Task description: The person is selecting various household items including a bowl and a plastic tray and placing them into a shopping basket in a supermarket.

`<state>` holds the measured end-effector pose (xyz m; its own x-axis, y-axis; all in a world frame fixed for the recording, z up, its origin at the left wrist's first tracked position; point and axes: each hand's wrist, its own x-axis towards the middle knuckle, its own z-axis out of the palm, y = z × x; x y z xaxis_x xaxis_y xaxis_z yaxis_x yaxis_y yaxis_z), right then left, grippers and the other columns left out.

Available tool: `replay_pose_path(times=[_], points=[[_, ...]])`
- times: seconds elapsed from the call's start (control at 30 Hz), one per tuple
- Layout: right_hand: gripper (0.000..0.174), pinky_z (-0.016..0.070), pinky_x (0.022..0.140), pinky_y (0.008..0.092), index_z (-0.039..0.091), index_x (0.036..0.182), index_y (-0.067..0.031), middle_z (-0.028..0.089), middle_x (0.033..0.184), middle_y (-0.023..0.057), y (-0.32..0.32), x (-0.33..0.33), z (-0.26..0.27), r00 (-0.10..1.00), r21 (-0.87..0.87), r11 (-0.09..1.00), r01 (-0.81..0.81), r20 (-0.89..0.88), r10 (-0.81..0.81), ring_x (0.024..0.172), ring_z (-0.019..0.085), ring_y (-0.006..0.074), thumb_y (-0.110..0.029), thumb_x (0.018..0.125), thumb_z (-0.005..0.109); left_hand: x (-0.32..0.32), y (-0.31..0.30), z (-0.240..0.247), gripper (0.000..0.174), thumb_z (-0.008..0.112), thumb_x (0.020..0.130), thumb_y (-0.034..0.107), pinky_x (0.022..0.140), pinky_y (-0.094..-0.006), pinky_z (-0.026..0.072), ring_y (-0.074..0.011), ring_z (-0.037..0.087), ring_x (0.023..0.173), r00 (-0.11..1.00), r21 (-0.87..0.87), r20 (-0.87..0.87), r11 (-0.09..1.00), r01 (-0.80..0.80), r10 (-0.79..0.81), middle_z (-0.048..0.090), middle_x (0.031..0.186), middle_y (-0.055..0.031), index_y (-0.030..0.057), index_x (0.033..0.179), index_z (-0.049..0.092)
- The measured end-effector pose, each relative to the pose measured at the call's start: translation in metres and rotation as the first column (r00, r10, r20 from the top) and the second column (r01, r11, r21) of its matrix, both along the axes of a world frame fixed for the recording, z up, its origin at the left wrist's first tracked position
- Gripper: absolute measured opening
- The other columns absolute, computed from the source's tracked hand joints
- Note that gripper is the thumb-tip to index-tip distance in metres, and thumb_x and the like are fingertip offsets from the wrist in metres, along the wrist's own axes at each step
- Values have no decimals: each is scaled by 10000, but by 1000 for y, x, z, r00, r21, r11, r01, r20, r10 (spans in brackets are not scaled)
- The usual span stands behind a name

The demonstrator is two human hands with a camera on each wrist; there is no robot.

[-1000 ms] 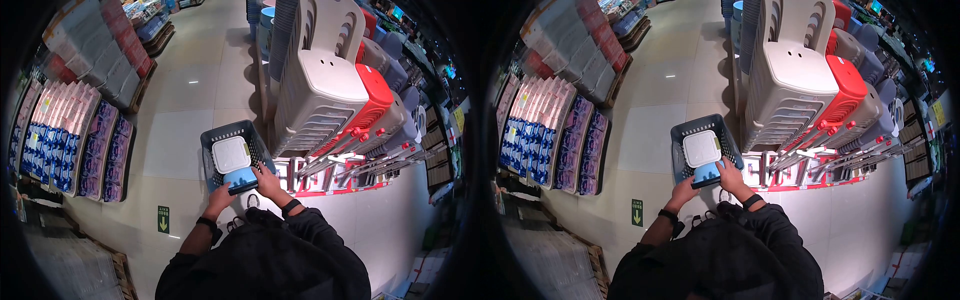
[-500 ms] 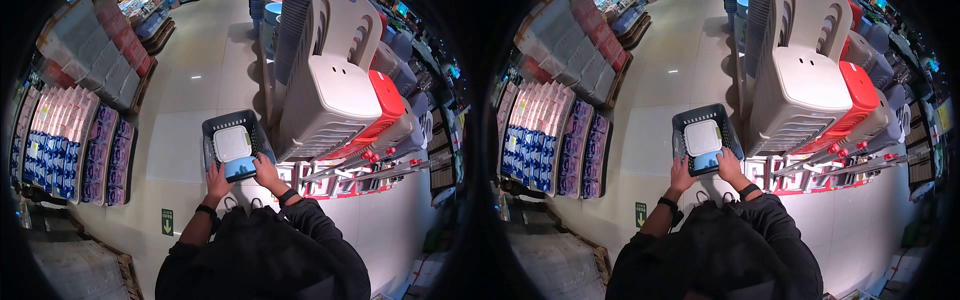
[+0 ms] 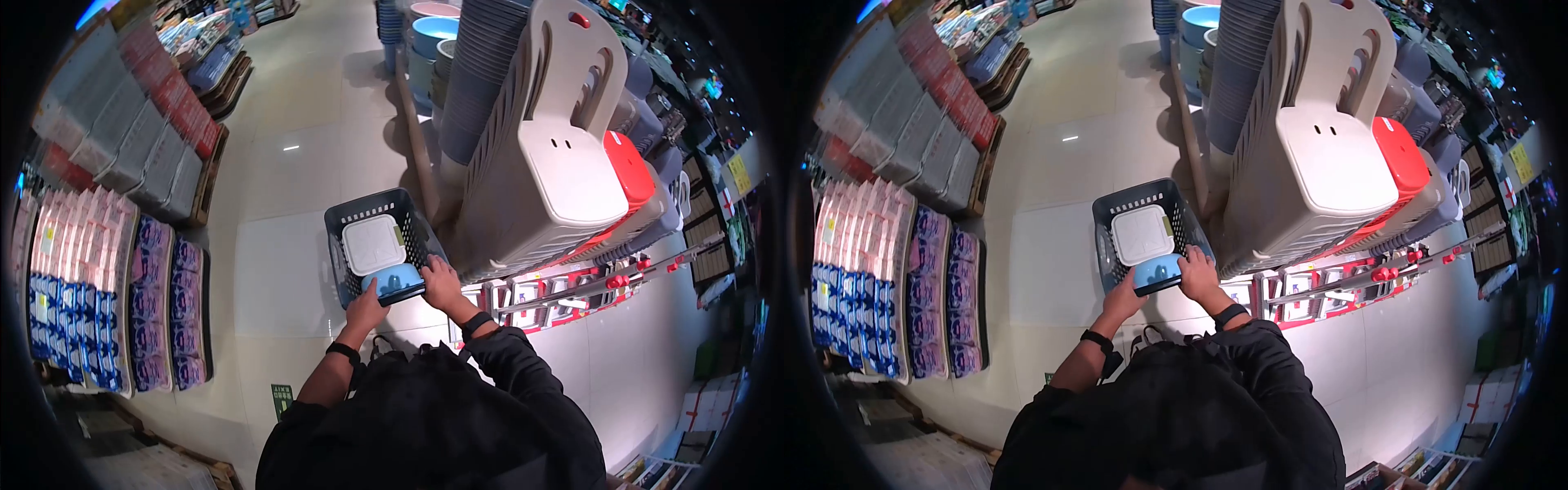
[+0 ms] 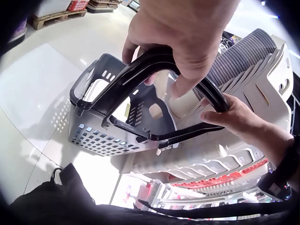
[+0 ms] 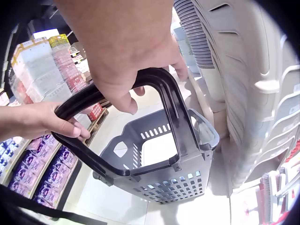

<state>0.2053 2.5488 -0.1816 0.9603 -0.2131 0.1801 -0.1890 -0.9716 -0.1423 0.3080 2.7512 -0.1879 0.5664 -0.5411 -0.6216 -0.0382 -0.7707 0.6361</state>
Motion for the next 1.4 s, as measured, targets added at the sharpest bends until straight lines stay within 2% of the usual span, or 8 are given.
replay_pose_path(times=[0.1, 0.2, 0.33, 0.43, 0.67, 0.87, 1.1, 1.4], points=[[379, 449, 950, 513, 590, 1087, -92, 503, 1316, 209, -8, 29, 9, 889, 250, 949, 189, -453, -57, 1248, 472, 381, -180, 727, 669, 8, -3, -19, 1031, 811, 678, 348, 1127, -513, 265, -367, 295, 1401, 849, -51, 528, 998, 25, 6, 296, 1519, -203, 88, 1500, 246], [381, 402, 1016, 524, 560, 1137, -74, 422, 1408, 208, -1, 40, 22, 999, -28, 999, 34, 14, -34, 1339, 382, 381, -134, 767, 628, 24, -9, -13, 1082, 828, 657, 351, 1135, -550, 227, -386, 225, 1427, 799, -31, 600, 999, -21, 36, 251, 1527, -222, 67, 1504, 216], [371, 385, 1027, 523, 563, 1112, -61, 439, 1387, 216, -11, 68, 17, 996, 11, 999, 38, 81, -39, 1313, 407, 389, -130, 755, 639, 54, -17, -19, 1123, 835, 652, 363, 1118, -550, 275, -401, 269, 1408, 773, -74, 631, 997, -16, 59, 279, 1503, -253, 52, 1509, 181], [341, 465, 928, 483, 571, 1045, -51, 517, 1281, 195, -29, 99, 13, 925, 286, 956, 64, -376, 50, 1212, 495, 368, -136, 729, 663, 81, -22, -22, 1068, 827, 667, 363, 1091, -509, 340, -409, 355, 1357, 789, -104, 611, 995, 7, 58, 344, 1460, -266, 44, 1494, 231], [331, 457, 940, 496, 577, 1053, -52, 516, 1288, 198, -47, 149, 7, 976, 278, 960, 12, -213, 49, 1243, 474, 365, -115, 734, 637, 113, -41, -10, 877, 805, 712, 358, 1015, -445, 429, -402, 492, 1225, 685, -142, 722, 990, 7, 99, 485, 1336, -248, 33, 1416, 395], [559, 322, 1073, 575, 529, 1297, -94, 302, 1507, 213, -62, 189, 8, 996, 68, 997, 21, -87, -15, 1381, 329, 380, -138, 754, 651, 174, -60, 9, 692, 754, 751, 419, 888, -420, 502, -346, 598, 1102, 924, -11, 377, 997, 76, -66, 619, 1193, -191, 58, 1300, 536], [328, 508, 850, 467, 618, 1072, -98, 593, 1062, 133, -83, 232, 4, 952, 199, 972, 121, -301, -57, 1033, 592, 338, -152, 750, 655, 216, -83, -17, 792, 770, 726, 426, 1036, -450, 401, -324, 486, 1257, 797, -68, 601, 990, 126, -60, 519, 1348, -157, 81, 1378, 482], [317, 513, 849, 468, 612, 1079, -105, 573, 1071, 132, -103, 280, -3, 938, 179, 963, 202, -318, -138, 1046, 576, 350, -162, 769, 645, 266, -106, -17, 742, 788, 715, 396, 957, -455, 464, -324, 553, 1166, 818, -119, 573, 983, 136, -44, 582, 1250, -141, 85, 1333, 521]])
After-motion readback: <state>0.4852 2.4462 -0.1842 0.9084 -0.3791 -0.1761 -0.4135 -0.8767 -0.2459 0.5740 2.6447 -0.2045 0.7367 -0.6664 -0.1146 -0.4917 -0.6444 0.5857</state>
